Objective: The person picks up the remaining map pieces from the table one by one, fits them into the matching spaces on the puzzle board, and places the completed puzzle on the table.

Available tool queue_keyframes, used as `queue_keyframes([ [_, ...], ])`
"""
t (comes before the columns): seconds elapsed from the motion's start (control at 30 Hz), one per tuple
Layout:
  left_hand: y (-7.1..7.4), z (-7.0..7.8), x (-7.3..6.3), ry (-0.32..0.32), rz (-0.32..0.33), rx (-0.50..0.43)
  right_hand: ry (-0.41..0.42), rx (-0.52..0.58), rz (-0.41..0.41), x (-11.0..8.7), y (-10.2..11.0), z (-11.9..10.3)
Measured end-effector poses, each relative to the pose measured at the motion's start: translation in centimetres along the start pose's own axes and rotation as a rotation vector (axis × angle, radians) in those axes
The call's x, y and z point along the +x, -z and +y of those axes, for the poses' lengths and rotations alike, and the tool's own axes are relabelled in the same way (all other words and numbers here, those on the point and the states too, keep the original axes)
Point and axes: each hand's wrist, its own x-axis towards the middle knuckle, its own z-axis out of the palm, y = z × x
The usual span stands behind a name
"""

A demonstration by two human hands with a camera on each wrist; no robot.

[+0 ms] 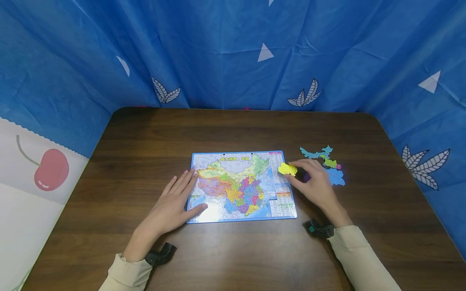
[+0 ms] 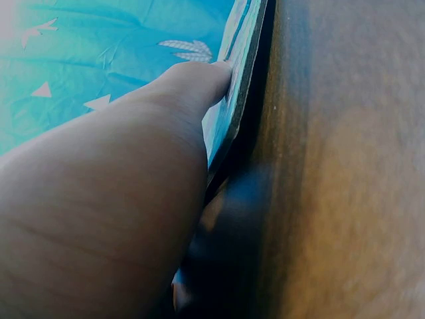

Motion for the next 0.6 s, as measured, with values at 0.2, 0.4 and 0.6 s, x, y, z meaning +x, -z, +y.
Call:
queue_keyframes([
  [0.2,0.00,0.00,-0.04,-0.005,0.004,-0.005,0.018,-0.001,0.001,0.14,-0.05,-0.35],
  [0.4,-0.08,-0.03,-0.15,-0.010,0.012,-0.003,0.022,-0.004,-0.003,0.30,-0.12,-0.65],
  [0.6,-0.12,-0.05,-0.13,-0.011,0.011,0.000,0.014,0.017,-0.008,0.54,-0.16,-1.00],
])
